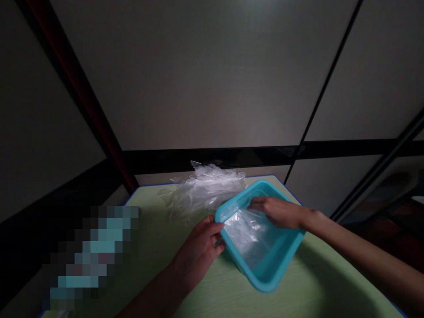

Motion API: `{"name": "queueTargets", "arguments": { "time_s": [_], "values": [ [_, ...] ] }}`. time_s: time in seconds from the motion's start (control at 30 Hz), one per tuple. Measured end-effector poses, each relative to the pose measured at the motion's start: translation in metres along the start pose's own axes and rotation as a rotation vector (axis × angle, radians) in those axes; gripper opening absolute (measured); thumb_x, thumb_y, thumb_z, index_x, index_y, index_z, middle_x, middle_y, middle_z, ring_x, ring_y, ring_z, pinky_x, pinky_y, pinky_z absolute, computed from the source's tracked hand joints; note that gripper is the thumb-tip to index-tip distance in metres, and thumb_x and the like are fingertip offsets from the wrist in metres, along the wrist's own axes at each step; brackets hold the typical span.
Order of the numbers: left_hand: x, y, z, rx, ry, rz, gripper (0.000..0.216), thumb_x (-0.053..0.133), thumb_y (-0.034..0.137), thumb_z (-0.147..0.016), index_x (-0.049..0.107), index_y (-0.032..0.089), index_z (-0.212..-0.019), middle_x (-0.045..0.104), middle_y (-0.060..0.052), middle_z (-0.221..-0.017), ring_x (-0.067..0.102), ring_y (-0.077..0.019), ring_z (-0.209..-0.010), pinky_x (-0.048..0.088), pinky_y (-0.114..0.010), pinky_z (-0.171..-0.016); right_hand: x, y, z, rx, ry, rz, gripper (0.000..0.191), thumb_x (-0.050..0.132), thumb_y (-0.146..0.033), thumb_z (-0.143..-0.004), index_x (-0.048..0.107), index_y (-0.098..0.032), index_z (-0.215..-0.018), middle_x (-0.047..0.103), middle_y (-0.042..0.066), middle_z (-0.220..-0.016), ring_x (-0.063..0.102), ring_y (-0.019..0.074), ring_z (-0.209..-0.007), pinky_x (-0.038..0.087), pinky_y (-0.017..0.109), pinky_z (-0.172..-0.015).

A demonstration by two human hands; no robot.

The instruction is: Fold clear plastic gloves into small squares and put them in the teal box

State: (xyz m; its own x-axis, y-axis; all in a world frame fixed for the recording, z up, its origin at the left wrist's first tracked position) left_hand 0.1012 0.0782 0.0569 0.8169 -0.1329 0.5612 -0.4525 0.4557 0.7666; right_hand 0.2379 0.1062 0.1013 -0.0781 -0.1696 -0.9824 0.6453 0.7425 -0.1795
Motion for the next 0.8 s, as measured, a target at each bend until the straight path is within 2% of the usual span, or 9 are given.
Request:
{"name": "queueTargets", "arguments": {
  "time_s": [0.1, 0.23, 0.33, 0.6, 0.8],
  "values": [
    [0.0, 0.0, -0.001, 0.003, -0.011, 0.011, 0.019, 0.062, 0.014, -0.064, 0.052, 0.017, -0.08, 0.06, -0.005, -0.086, 0.057, -0.0182, -0.084, 0.042, -0.032, -0.08, 0.003, -0.003, 0.001, 0.03, -0.022, 0.041, 0.049, 0.04, 0.002, -0.061, 0.052, -0.009, -0.108, 0.053, 0.014, -0.109, 0.052, 0.0228, -0.098, 0.041, 0.032, -0.083],
    [-0.001, 0.0, -0.001, 0.012, -0.014, 0.028, 0.017, 0.062, 0.014, -0.065, 0.052, 0.017, -0.078, 0.06, -0.004, -0.084, 0.058, -0.0159, -0.079, 0.042, -0.03, -0.078, 0.005, -0.005, -0.004, 0.087, -0.032, 0.14, 0.033, 0.047, -0.014, -0.07, 0.054, -0.007, -0.101, 0.056, 0.017, -0.099, 0.057, 0.0253, -0.083, 0.045, 0.036, -0.072],
    [-0.001, 0.0, -0.001, 0.011, 0.002, 0.025, 0.016, 0.062, 0.013, -0.064, 0.052, 0.017, -0.077, 0.06, -0.004, -0.083, 0.058, -0.0163, -0.08, 0.042, -0.03, -0.078, 0.007, -0.006, -0.007, 0.076, -0.05, 0.193, 0.039, 0.055, -0.025, -0.07, 0.053, -0.007, -0.104, 0.057, 0.016, -0.099, 0.058, 0.026, -0.081, 0.046, 0.036, -0.069],
    [-0.001, 0.0, 0.001, -0.001, 0.026, 0.061, 0.014, 0.06, 0.01, -0.065, 0.052, 0.018, -0.073, 0.061, -0.003, -0.081, 0.059, -0.0152, -0.077, 0.043, -0.029, -0.077, 0.022, 0.0, -0.01, 0.026, -0.118, 0.329, 0.052, 0.064, -0.024, -0.065, 0.048, -0.009, -0.112, 0.052, 0.018, -0.113, 0.054, 0.0279, -0.096, 0.046, 0.035, -0.074],
    [-0.004, -0.003, -0.001, -0.017, 0.05, 0.064, 0.012, 0.057, 0.008, -0.067, 0.051, 0.017, -0.072, 0.061, -0.001, -0.077, 0.059, -0.0127, -0.071, 0.044, -0.027, -0.075, 0.021, -0.004, -0.014, -0.021, -0.088, 0.421, 0.037, 0.057, -0.017, -0.067, 0.053, -0.011, -0.104, 0.058, 0.014, -0.1, 0.057, 0.0247, -0.086, 0.046, 0.033, -0.068]
  ]
}}
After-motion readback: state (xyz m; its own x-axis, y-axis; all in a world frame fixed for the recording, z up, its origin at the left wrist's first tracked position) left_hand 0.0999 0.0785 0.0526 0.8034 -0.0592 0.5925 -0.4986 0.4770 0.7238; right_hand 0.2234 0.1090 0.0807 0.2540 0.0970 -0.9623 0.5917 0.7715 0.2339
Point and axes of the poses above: each hand's wrist, its own z-axis away from the middle knuckle, its own x-axis out of the palm, y = z × x, the point moved 8 cm from there along -z, towards the middle knuckle
